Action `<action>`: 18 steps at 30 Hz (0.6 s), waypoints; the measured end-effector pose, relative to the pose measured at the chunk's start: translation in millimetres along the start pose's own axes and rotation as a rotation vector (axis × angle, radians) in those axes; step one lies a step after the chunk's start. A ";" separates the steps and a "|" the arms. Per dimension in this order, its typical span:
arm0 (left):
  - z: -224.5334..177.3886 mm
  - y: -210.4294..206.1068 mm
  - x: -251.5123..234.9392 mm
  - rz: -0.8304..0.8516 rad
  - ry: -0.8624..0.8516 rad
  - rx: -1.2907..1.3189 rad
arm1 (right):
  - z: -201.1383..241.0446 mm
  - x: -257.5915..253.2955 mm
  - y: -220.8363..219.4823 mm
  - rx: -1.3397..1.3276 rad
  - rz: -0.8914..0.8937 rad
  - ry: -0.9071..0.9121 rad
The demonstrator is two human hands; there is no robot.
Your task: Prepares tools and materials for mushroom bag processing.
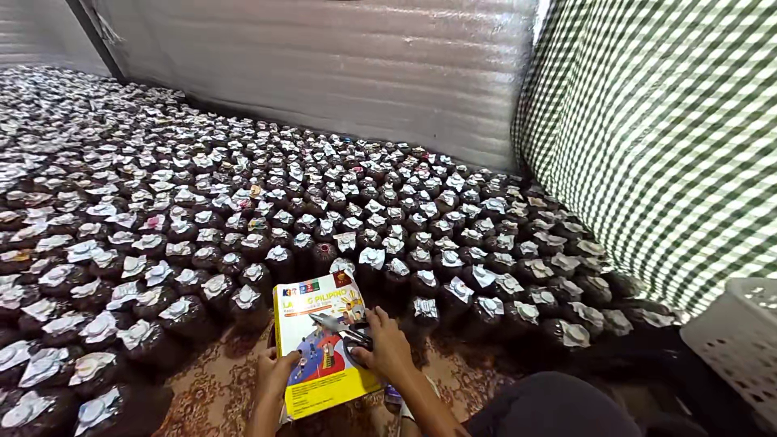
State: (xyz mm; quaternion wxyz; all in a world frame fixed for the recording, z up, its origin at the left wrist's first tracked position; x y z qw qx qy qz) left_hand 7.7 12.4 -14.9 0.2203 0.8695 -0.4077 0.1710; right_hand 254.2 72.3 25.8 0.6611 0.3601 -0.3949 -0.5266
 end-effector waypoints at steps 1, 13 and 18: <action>0.9 0.7 0.7 0.015 0.006 0.013 | 1.3 2.1 -1.6 0.068 -0.060 0.024; 4.1 -6.5 3.0 0.124 0.069 0.027 | 67.9 21.0 -36.6 -0.082 -0.032 0.001; 8.6 -8.6 -1.8 0.158 0.067 0.013 | 2.5 24.4 -14.8 -0.225 -0.300 -0.204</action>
Point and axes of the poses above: each hand's wrist, its own x-axis away from the middle knuckle, its own y-axis out of the back of the hand, z = x × y, the point moved 1 cm from there along -x, towards the middle knuckle, and after that the axes turned 6 degrees about -z, right-handed, at the moved point
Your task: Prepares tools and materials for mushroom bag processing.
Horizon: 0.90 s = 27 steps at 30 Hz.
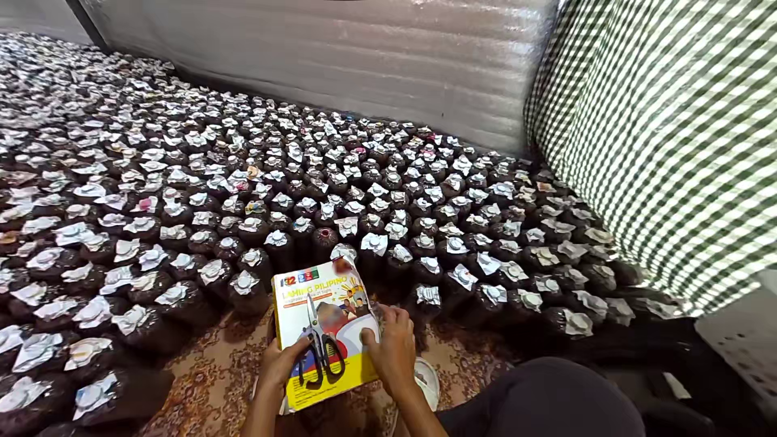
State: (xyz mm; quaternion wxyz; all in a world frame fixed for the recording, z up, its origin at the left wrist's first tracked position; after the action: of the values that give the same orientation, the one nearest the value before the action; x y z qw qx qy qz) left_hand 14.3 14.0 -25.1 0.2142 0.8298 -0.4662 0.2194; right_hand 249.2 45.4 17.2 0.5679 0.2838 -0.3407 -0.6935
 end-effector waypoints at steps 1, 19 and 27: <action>-0.1 0.2 -0.7 0.027 0.010 0.018 | -11.9 -1.2 6.5 -0.082 0.118 -0.122; -113.2 -23.6 109.8 1.091 -0.220 0.304 | 6.1 62.4 243.4 -1.218 0.395 -0.040; -143.3 -52.6 114.9 1.388 0.061 -0.007 | -76.4 115.1 260.2 -1.678 0.050 -0.381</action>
State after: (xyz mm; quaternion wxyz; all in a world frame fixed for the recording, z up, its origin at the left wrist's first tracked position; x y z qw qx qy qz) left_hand 90.3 41.0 148.0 0.0401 0.3326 -0.8836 0.3272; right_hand 441.1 -110.9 176.9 0.5382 -0.3586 0.1890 -0.7390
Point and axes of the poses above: each hand's wrist, its own x-axis away from the middle knuckle, its own y-axis out of the back of the hand, z = x × y, the point moved 1 cm from there along -x, towards the middle knuckle, and after that the axes turned 6 degrees about -z, right-handed, at the moved point
